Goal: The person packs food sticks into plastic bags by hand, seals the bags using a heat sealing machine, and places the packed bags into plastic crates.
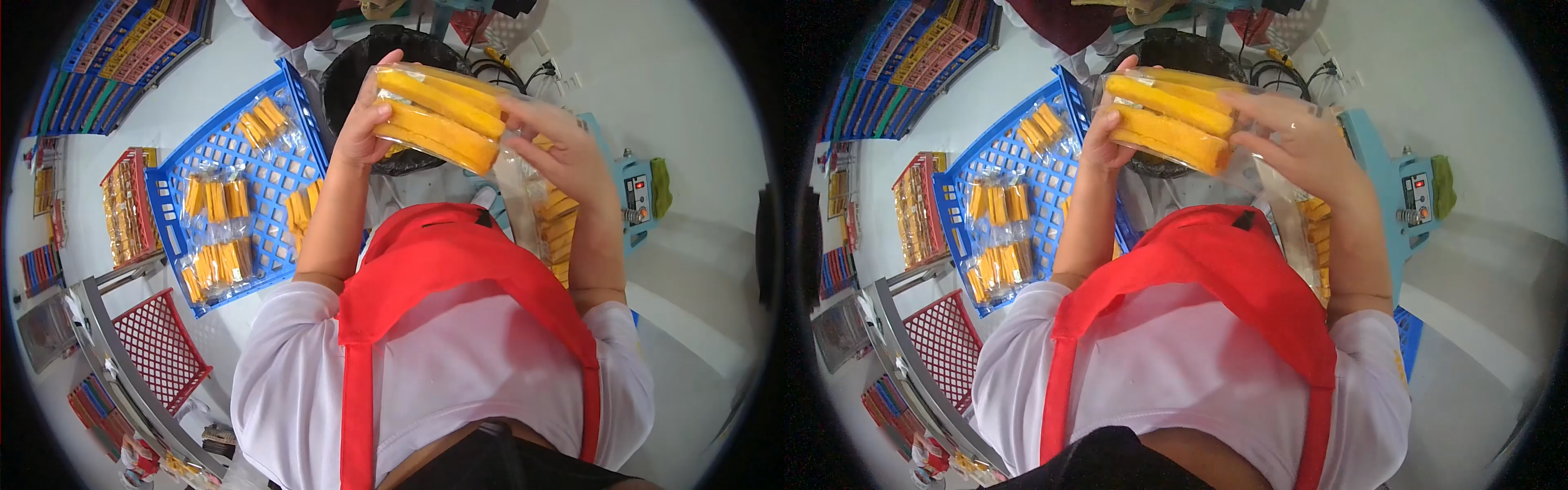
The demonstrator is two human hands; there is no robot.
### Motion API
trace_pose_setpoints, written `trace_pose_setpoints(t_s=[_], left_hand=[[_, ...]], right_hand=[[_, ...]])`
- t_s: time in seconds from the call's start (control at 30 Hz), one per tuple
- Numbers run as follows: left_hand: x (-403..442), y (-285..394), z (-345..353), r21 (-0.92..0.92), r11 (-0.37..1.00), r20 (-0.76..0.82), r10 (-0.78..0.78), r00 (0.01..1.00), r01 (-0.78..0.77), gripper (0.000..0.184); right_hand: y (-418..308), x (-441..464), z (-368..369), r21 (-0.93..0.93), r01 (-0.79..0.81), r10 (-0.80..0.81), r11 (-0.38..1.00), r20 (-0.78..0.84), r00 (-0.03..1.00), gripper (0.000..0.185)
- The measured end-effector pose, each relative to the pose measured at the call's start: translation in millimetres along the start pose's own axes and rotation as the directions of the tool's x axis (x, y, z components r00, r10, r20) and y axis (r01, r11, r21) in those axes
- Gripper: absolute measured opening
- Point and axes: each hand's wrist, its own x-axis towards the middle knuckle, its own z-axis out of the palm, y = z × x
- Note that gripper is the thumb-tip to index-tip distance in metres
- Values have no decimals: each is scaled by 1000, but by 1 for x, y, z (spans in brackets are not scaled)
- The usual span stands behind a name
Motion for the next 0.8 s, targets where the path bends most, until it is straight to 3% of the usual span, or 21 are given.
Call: trace_pose_setpoints(t_s=[0.07, 0.2, 0.27, 0.3, 0.33, 0.37, 0.4, 0.47, 0.5, 0.57, 0.67, 0.8], left_hand=[[1, 3, 6, 48, 999, 21, 19, 1000, -20, 78], [1, 15, 6, 96, 994, 62, 50, 997, -55, 77], [-1, 19, 6, 96, 992, 47, 75, 996, -80, 78], [-1, 20, 5, 97, 992, 48, 79, 996, -83, 78], [-3, 22, 4, 82, 991, 53, 98, 994, -102, 79], [-3, 23, 3, 68, 990, 58, 117, 991, -121, 79], [-4, 23, 4, 67, 990, 59, 118, 991, -122, 79], [-4, 25, 7, 149, 983, 120, 94, 988, -111, 84], [-5, 26, 9, 149, 983, 120, 92, 989, -109, 84], [-5, 28, 13, 306, 946, 138, 65, 988, -105, 98], [-5, 38, 13, 406, 910, 233, -21, 972, -78, 96], [-4, 42, 17, 376, 925, 228, -43, 973, -48, 96]], right_hand=[[-4, 7, -1, -159, 113, -79, 981, 205, 976, 31], [4, 9, 5, -181, 273, -240, 945, 182, 953, 28], [4, 7, 7, 79, 182, -186, 980, 50, 981, 27], [6, 4, 7, 78, 185, -189, 980, 50, 981, 27], [10, -1, 5, 369, 9, -38, 929, 72, 997, 26], [12, -3, 5, 618, -165, 101, 769, 138, 985, 26], [9, -4, 5, 617, -165, 100, 770, 138, 985, 26], [2, -2, 8, 201, -97, 69, 975, 145, 987, 25], [-1, 0, 9, 202, -99, 70, 974, 145, 987, 25], [-6, 2, 9, -77, 188, -177, 979, 130, 976, 25], [-12, 1, 2, -142, 216, -197, 966, 137, 971, 25], [-18, 1, -4, -166, 270, -246, 948, 153, 957, 27]])
